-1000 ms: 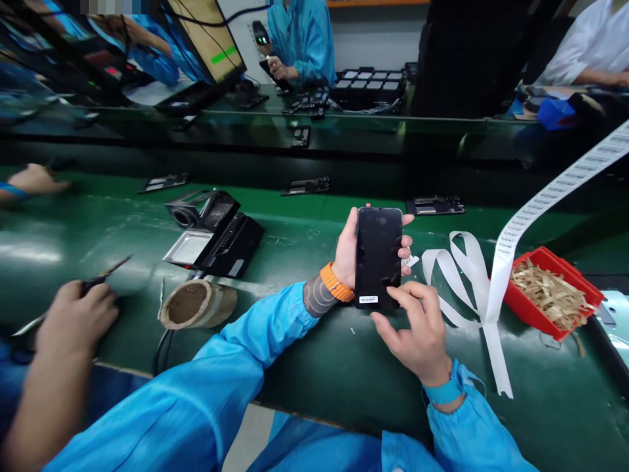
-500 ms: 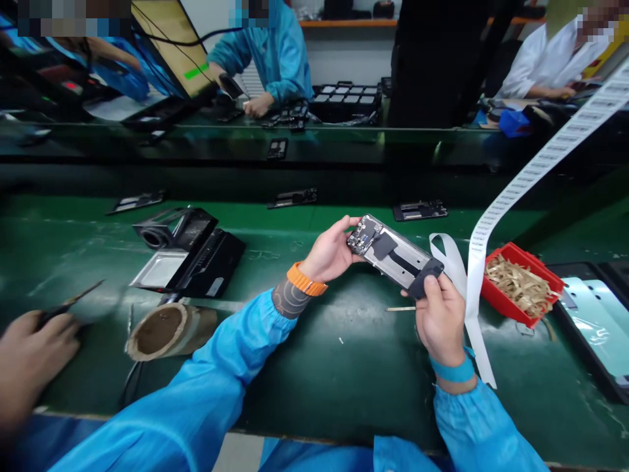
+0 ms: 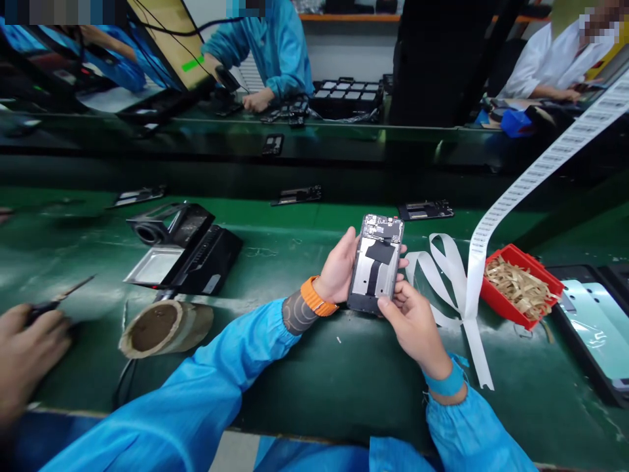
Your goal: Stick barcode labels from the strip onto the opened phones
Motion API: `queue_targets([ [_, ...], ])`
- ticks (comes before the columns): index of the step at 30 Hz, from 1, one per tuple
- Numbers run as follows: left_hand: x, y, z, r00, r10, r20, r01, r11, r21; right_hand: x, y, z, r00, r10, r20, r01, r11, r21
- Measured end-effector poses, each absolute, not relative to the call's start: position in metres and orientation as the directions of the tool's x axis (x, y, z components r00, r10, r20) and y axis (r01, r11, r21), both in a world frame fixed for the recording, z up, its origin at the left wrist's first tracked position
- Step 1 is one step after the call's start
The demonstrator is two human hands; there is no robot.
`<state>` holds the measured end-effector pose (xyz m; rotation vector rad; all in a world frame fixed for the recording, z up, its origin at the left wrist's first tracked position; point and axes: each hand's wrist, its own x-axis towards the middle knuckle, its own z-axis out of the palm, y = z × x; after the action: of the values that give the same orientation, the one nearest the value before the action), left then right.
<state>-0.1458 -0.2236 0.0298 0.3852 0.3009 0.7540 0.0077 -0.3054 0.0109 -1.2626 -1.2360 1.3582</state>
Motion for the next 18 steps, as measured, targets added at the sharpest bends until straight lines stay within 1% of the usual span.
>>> queue_targets([
  [2, -0.147, -0.222, 0.026, 0.707, 0.698, -0.113, -0.594, 0.673, 0.44, 0.015, -0.302, 0.011, -0.001, 0.996, -0.087, 0.073, -0.087, -0.994],
  [5, -0.146, -0.223, 0.021, 0.74, 0.66, -0.131, -0.554, 0.708, 0.439, 0.023, -0.297, 0.006, 0.151, 0.988, -0.042, 0.112, -0.06, -0.992],
  [8, -0.143, -0.225, 0.019, 0.719, 0.667, -0.197, -0.545, 0.716, 0.436, 0.027, -0.295, 0.002, 0.197, 0.98, -0.007, 0.126, -0.033, -0.991],
  [10, -0.14, -0.226, 0.019, 0.673, 0.688, -0.269, -0.534, 0.705, 0.466, 0.026, -0.295, 0.003, 0.162, 0.986, -0.046, 0.097, -0.063, -0.993],
  [11, -0.138, -0.225, 0.02, 0.635, 0.709, -0.306, -0.533, 0.689, 0.491, 0.025, -0.296, 0.004, 0.109, 0.99, -0.092, 0.073, -0.1, -0.992],
  [13, -0.135, -0.22, 0.021, 0.527, 0.773, -0.354, -0.548, 0.627, 0.553, 0.021, -0.298, 0.007, -0.063, 0.977, -0.205, 0.036, -0.203, -0.979],
  [15, -0.137, -0.209, 0.024, 0.388, 0.857, -0.341, -0.586, 0.514, 0.626, 0.02, -0.298, 0.01, -0.207, 0.937, -0.28, 0.018, -0.282, -0.959],
  [16, -0.142, -0.202, 0.025, 0.329, 0.89, -0.315, -0.582, 0.454, 0.675, 0.022, -0.297, 0.01, -0.232, 0.927, -0.293, -0.001, -0.302, -0.953],
  [17, -0.149, -0.192, 0.028, 0.308, 0.907, -0.286, -0.539, 0.414, 0.733, 0.025, -0.295, 0.01, -0.227, 0.928, -0.296, -0.031, -0.311, -0.95],
  [18, -0.158, -0.183, 0.032, 0.331, 0.906, -0.264, -0.46, 0.4, 0.793, 0.029, -0.293, 0.01, -0.202, 0.933, -0.297, -0.068, -0.316, -0.946],
])
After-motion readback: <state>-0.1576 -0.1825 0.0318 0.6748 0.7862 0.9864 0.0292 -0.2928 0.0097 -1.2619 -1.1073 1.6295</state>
